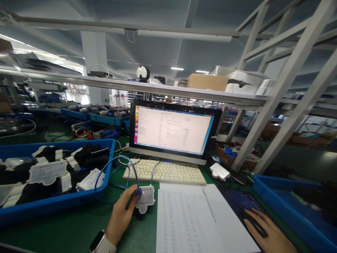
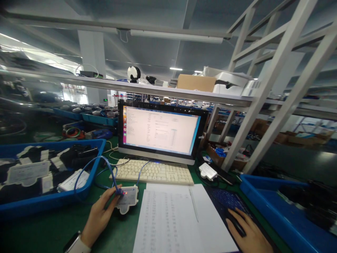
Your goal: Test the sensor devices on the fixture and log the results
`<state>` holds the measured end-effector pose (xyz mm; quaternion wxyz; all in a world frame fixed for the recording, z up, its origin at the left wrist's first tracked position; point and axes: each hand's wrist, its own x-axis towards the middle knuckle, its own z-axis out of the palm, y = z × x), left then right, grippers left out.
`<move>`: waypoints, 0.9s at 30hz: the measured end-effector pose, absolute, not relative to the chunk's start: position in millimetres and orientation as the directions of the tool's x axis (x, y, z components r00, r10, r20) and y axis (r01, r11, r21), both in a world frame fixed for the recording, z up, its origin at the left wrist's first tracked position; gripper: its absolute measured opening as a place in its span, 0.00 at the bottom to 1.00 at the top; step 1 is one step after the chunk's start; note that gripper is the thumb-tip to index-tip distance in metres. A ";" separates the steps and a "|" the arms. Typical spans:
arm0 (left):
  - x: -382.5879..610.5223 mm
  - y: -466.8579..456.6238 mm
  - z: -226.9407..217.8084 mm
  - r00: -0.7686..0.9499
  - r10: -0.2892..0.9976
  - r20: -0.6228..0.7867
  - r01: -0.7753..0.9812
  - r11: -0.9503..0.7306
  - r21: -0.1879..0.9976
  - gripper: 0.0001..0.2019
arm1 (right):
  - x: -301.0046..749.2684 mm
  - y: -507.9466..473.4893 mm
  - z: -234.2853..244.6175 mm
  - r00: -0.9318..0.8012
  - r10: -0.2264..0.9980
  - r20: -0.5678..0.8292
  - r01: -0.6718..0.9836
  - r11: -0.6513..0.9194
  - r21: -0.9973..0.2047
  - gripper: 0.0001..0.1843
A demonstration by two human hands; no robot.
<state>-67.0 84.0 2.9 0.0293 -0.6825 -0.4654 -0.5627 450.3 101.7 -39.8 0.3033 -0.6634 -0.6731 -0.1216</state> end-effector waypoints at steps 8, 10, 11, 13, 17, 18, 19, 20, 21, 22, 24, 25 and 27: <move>-67.3 83.5 4.5 -0.069 0.593 0.802 0.660 -0.576 0.483 0.12 | 444.7 99.8 -34.6 0.068 0.821 0.568 0.969 0.080 -0.232 0.27; -67.8 83.9 3.5 -0.062 0.589 0.806 0.665 -0.578 0.474 0.11 | 444.1 100.3 -34.7 0.071 0.821 0.567 0.969 0.079 -0.236 0.27; -68.2 84.1 2.7 -0.058 0.588 0.807 0.666 -0.579 0.470 0.11 | 444.1 100.5 -35.0 0.070 0.821 0.567 0.968 0.081 -0.237 0.27; -68.8 84.6 0.8 -0.055 0.587 0.808 0.670 -0.579 0.466 0.11 | 444.6 100.8 -35.8 0.072 0.820 0.568 0.966 0.084 -0.244 0.27; -69.3 85.0 -2.1 -0.057 0.590 0.805 0.677 -0.570 0.466 0.12 | 445.7 101.0 -36.8 0.087 0.824 0.559 0.964 0.070 -0.255 0.27; -69.3 84.9 -2.3 -0.056 0.593 0.803 0.675 -0.570 0.468 0.12 | 445.7 101.1 -36.8 0.091 0.825 0.557 0.964 0.066 -0.256 0.27; -69.2 84.7 -2.2 -0.057 0.595 0.802 0.673 -0.571 0.471 0.12 | 445.6 101.2 -36.6 0.093 0.826 0.555 0.964 0.064 -0.256 0.28; -69.2 84.4 -2.0 -0.057 0.595 0.802 0.671 -0.572 0.472 0.12 | 445.4 101.3 -36.4 0.093 0.827 0.554 0.964 0.064 -0.258 0.28; -69.2 84.1 -1.7 -0.058 0.594 0.802 0.670 -0.573 0.473 0.12 | 445.2 101.3 -36.2 0.093 0.828 0.554 0.963 0.066 -0.260 0.28; -69.2 83.9 -1.5 -0.058 0.593 0.803 0.669 -0.574 0.472 0.12 | 445.0 101.3 -35.9 0.092 0.828 0.554 0.963 0.068 -0.261 0.28; -69.4 83.7 -1.4 -0.059 0.590 0.805 0.666 -0.578 0.472 0.12 | 445.1 101.2 -35.8 0.088 0.826 0.557 0.963 0.073 -0.261 0.28; -69.4 83.9 -1.6 -0.058 0.589 0.806 0.665 -0.579 0.471 0.12 | 445.4 101.2 -35.9 0.087 0.826 0.557 0.963 0.074 -0.259 0.28; -69.6 84.6 -2.5 -0.058 0.589 0.806 0.664 -0.580 0.472 0.12 | 446.3 101.3 -36.5 0.088 0.823 0.561 0.965 0.069 -0.252 0.28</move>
